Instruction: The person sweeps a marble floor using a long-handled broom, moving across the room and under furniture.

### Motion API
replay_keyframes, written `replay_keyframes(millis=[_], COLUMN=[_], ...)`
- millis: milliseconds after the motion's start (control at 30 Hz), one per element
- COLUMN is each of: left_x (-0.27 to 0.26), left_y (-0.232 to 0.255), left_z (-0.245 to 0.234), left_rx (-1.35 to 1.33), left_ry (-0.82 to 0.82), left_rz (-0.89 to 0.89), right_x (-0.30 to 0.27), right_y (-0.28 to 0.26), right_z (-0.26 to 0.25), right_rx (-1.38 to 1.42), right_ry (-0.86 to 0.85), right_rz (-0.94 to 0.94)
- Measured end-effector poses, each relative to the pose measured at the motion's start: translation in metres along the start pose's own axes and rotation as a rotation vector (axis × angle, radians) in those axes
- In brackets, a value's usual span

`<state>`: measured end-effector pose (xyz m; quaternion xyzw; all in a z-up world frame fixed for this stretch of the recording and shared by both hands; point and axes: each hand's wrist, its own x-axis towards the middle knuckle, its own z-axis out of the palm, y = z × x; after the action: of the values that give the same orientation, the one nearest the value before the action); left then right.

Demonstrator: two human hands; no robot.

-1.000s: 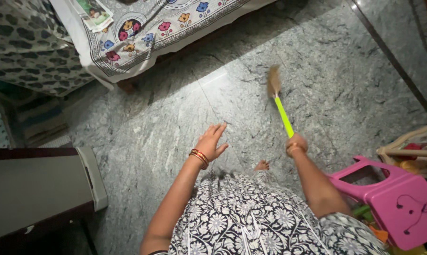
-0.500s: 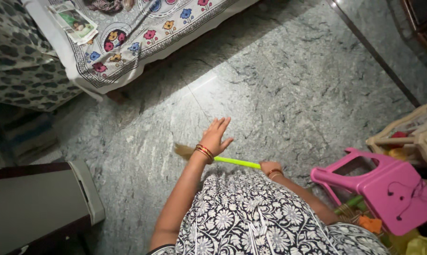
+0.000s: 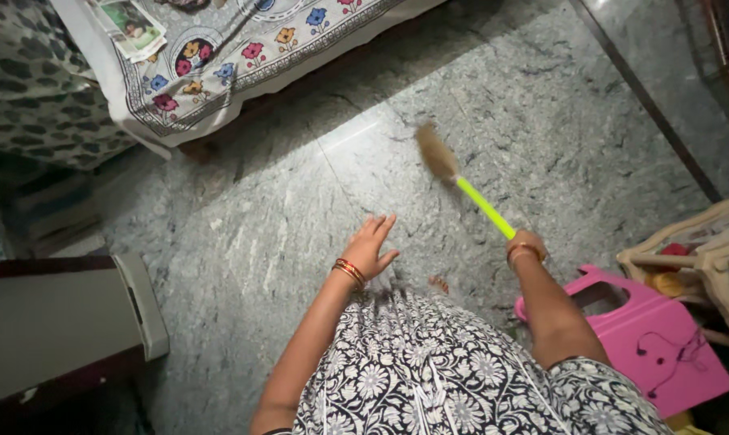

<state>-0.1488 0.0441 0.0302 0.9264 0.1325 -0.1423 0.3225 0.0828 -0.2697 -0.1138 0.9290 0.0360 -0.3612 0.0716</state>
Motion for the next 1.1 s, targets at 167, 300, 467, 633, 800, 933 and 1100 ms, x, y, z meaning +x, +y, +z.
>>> replay_keyframes(millis=[167, 300, 467, 633, 800, 933, 1100], left_x=[0.011, 0.025, 0.045, 0.065, 0.074, 0.071, 0.067], left_y=[0.02, 0.029, 0.043, 0.062, 0.078, 0.081, 0.076], left_z=[0.006, 0.016, 0.026, 0.029, 0.025, 0.025, 0.036], left_rx=[0.002, -0.005, -0.029, -0.038, -0.013, -0.001, 0.024], left_ry=[0.009, 0.016, 0.027, -0.009, -0.049, -0.073, 0.006], left_rz=[-0.028, -0.018, 0.018, 0.02, -0.02, -0.074, -0.03], right_x=[0.015, -0.018, -0.063, -0.057, -0.029, 0.014, 0.077], right_y=[-0.005, 0.011, 0.044, 0.049, 0.076, 0.107, 0.11], right_z=[0.001, 0.031, 0.077, 0.082, 0.053, 0.01, -0.037], right_rx=[0.091, 0.123, 0.054, -0.126, -0.131, -0.056, -0.018], right_ry=[0.113, 0.075, -0.012, -0.24, -0.203, -0.116, -0.076], right_rz=[0.044, -0.152, -0.286, -0.396, -0.237, -0.192, -0.022])
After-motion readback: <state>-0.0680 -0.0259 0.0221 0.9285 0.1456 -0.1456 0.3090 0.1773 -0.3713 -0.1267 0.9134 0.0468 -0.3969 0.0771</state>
